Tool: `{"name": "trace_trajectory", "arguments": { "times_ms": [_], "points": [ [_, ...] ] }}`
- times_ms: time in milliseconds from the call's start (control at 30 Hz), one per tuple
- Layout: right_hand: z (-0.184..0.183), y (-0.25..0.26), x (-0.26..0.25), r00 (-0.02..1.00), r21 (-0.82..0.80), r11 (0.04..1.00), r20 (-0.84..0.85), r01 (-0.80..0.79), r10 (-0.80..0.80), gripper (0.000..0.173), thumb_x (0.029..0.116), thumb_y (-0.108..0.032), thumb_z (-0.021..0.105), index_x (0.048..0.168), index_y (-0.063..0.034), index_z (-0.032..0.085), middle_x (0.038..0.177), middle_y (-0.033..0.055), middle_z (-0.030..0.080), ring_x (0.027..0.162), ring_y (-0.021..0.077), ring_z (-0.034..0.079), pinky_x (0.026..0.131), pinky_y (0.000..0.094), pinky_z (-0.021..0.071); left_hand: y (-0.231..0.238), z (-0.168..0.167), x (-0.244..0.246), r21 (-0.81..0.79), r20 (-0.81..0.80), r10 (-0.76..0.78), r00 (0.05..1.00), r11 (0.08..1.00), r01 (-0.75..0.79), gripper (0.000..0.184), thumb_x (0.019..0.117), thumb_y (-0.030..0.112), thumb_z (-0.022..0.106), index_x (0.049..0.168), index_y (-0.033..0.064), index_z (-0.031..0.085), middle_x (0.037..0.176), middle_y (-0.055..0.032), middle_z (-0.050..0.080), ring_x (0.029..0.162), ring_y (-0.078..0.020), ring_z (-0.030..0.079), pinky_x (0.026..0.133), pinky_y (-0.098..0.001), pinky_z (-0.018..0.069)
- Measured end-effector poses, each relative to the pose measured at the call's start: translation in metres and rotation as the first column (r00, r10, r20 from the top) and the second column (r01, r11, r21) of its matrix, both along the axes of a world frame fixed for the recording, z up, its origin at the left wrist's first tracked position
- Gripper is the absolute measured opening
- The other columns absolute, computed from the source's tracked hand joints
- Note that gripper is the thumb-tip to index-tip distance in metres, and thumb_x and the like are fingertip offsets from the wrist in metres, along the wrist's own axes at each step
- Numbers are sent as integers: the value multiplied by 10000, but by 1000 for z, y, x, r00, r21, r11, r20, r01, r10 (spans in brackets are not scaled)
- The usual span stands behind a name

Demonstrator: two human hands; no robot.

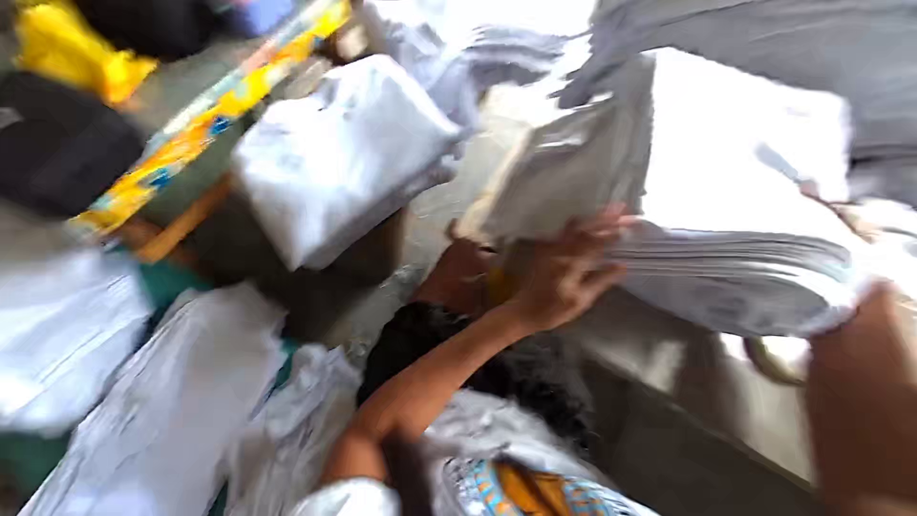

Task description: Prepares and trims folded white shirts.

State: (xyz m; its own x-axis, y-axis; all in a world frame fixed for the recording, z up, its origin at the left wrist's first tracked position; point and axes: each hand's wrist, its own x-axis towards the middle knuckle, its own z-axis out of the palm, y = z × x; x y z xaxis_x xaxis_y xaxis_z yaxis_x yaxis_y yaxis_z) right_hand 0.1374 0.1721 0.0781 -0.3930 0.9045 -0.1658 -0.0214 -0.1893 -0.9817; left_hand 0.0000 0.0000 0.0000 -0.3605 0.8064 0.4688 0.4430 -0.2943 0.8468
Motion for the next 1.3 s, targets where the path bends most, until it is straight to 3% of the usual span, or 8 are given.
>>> {"name": "trace_trajectory", "arguments": {
  "times_ms": [133, 233, 367, 533, 667, 833, 1100, 1300],
  "points": [
    [-22, 82, 42, 787, 312, 949, 576, 36, -219, 587, 1031, -428, 579, 1410, 19, 532, 1386, 189, 595, 1283, 220, 565, 1111, 428, 431, -11, 6, -40, -107, 592, -110, 799, 971, 214, 592, 1104, 415, 208, 1544, 51, 361, 1489, -122, 515, 1224, -209, 627, 985, -411, 555],
    [-16, 105, 54, 636, 533, 845, 671, -56, -381, 662, 1028, -492, 542, 1237, 135, 560, 1214, 395, 582, 1170, 546, 565, 974, 737, 399, 4, 6, -47, -206, 721, -56, 690, 934, 291, 694, 1095, 450, 70, 1466, -2, 443, 1332, -128, 624, 1157, -188, 640, 977, -384, 524],
    [23, 31, 44, 783, 747, 606, 538, -272, -312, 411, 1100, -309, 367, 1022, 27, 589, 844, 74, 571, 689, 102, 540, 653, 323, 473, 13, 21, -43, -192, 807, -88, 585, 897, 399, 683, 1093, 433, 42, 1274, 20, 555, 1082, -55, 681, 922, -120, 687, 813, -294, 576],
    [29, -44, 32, 792, 815, 174, 578, -552, -196, 168, 908, -102, 530, 955, -20, 669, 834, 96, 632, 618, 181, 591, 496, 336, 460, 17, 26, -33, -140, 763, -93, 640, 942, 304, 384, 1093, 355, 311, 1260, 61, 494, 1060, 20, 659, 931, -66, 680, 848, -290, 579],
    [2, -70, 37, 785, 784, 258, 607, -565, -126, 233, 980, -274, 587, 956, -56, 665, 720, 59, 624, 551, 150, 551, 478, 297, 429, 13, 17, -16, -237, 583, -43, 812, 946, 220, 446, 987, 171, 611, 1320, -53, 417, 963, -34, 654, 740, -35, 668, 673, -230, 592],
    [-21, -78, 39, 719, 749, 294, 658, -593, -225, 552, 986, -585, 506, 1031, -69, 697, 760, 76, 650, 609, 203, 589, 527, 350, 438, -24, -2, -9, -116, -179, 109, 978, 985, -131, 286, 1024, 145, 527, 854, -33, 673, 614, -55, 599, 521, -57, 555, 520, -178, 465],
    [-44, -95, 3, 766, 821, 41, 547, -569, -337, 315, 1072, -288, 492, 941, -58, 664, 693, 95, 610, 580, 260, 585, 526, 369, 447, -30, -4, -19, 185, -321, 26, 947, 982, 36, 317, 1061, 157, 472, 794, 35, 593, 610, -42, 531, 570, -89, 540, 573, -157, 446],
    [-38, -92, 15, 808, 896, 107, 436, -431, -396, 325, 1059, -344, 539, 950, -64, 663, 662, 75, 570, 576, 216, 543, 546, 334, 414, -42, -9, -21, 156, -341, 17, 940, 987, 39, 489, 1094, 443, 384, 773, 122, 568, 780, -40, 632, 798, -132, 653, 737, -239, 538]
  ]
}}
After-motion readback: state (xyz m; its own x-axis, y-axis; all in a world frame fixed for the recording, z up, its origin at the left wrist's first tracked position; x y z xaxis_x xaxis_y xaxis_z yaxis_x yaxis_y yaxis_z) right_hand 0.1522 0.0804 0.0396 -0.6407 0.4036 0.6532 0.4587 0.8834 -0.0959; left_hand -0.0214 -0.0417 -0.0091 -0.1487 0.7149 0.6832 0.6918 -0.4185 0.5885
